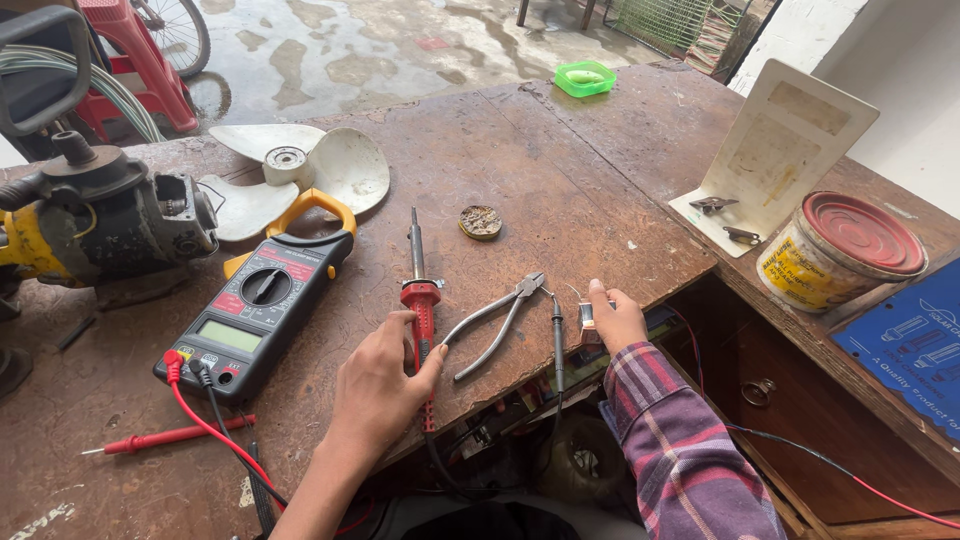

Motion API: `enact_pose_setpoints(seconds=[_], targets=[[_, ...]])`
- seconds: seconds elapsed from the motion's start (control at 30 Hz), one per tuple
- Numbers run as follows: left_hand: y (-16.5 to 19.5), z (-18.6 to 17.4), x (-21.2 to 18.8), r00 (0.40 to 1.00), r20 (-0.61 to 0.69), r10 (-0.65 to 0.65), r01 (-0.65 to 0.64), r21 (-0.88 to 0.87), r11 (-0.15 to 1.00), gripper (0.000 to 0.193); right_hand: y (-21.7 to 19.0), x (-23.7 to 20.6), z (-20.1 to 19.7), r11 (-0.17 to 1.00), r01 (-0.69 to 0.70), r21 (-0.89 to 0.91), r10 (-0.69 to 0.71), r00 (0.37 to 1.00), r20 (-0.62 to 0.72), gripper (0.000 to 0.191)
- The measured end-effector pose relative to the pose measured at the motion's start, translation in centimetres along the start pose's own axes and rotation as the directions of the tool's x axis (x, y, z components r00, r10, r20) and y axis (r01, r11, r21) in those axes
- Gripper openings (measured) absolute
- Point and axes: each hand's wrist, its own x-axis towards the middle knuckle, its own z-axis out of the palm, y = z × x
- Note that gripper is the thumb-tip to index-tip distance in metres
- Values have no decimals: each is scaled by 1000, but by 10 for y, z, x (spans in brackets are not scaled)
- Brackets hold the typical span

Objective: The person solders a small electronic component at a workbench. They hold the component with pliers, apply solder wire to the joint, and touch the soldering iron to the connection, working on the part while a multimeter and other tools rest on the bench.

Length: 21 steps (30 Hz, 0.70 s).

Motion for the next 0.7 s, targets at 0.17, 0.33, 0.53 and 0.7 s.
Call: enact_pose_setpoints(seconds=[0.17, 0.33, 0.53, 0.7], targets=[[1, 1, 0, 1000, 12, 0, 0, 12, 1000, 50, 2, 2, 3, 1000, -12, 24, 12, 1000, -8, 57], [0, 1, 0, 999, 35, -4, 4, 9, 1000, 52, 4, 2, 6, 999, 33, -9, -33, 998, -61, 55], [-2, 2, 0, 1000, 26, -1, 0, 6, 1000, 54, -3, -6, 7, 986, -70, 154, 72, 997, -9, 53], [-3, 4, 0, 999, -25, 43, -44, -21, 999, 55, -5, -17, 3, 921, -174, 349, 145, 984, 108, 51]])
